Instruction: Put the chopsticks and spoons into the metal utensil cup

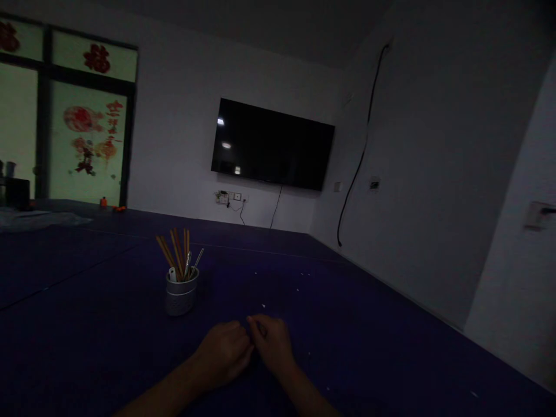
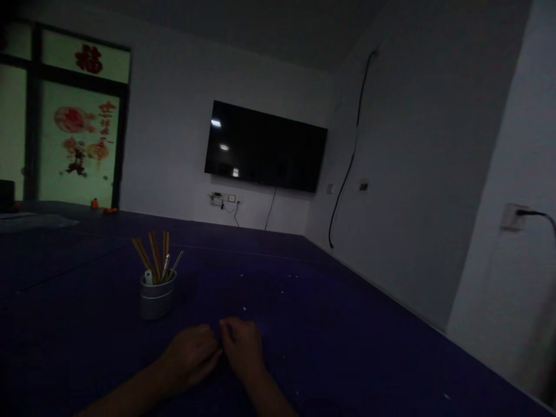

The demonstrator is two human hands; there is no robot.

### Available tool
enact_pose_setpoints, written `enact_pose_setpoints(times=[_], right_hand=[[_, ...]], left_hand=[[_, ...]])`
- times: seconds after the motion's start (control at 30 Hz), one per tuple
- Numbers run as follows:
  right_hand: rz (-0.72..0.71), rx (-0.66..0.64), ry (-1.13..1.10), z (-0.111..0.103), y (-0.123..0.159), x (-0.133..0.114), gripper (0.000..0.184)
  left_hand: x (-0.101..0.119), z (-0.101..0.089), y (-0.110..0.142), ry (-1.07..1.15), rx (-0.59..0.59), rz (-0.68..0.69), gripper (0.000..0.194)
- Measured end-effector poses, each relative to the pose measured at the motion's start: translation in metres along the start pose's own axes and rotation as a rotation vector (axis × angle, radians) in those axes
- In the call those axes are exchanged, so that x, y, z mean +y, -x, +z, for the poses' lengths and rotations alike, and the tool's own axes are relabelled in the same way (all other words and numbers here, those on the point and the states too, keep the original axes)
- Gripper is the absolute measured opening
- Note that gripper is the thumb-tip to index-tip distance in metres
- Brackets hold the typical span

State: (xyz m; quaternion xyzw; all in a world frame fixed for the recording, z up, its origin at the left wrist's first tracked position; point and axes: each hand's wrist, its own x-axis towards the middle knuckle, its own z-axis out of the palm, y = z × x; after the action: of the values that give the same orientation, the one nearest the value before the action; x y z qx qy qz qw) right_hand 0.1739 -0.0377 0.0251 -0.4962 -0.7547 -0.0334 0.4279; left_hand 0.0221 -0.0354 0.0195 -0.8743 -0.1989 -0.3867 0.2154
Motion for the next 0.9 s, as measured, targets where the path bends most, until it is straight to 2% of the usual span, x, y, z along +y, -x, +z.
enact_pose_setpoints(times=[0.17,0.33,0.7,0.9], right_hand=[[-0.038,-0.031,0.006,0.002,0.0,-0.001,0.045],[-0.059,-0.039,0.041,0.002,-0.001,0.0,0.046],[-0.05,-0.07,0.061,0.003,-0.001,0.0,0.043],[-0.07,-0.07,0.052,0.004,-0.001,0.003,0.044]], left_hand=[[-0.009,0.006,0.01,-0.011,-0.06,-0.106,0.025],[-0.009,0.009,0.012,0.028,-0.139,-0.143,0.026],[-0.011,0.011,0.013,0.041,-0.16,-0.154,0.029],[-0.01,0.008,0.011,0.049,-0.186,-0.176,0.024]])
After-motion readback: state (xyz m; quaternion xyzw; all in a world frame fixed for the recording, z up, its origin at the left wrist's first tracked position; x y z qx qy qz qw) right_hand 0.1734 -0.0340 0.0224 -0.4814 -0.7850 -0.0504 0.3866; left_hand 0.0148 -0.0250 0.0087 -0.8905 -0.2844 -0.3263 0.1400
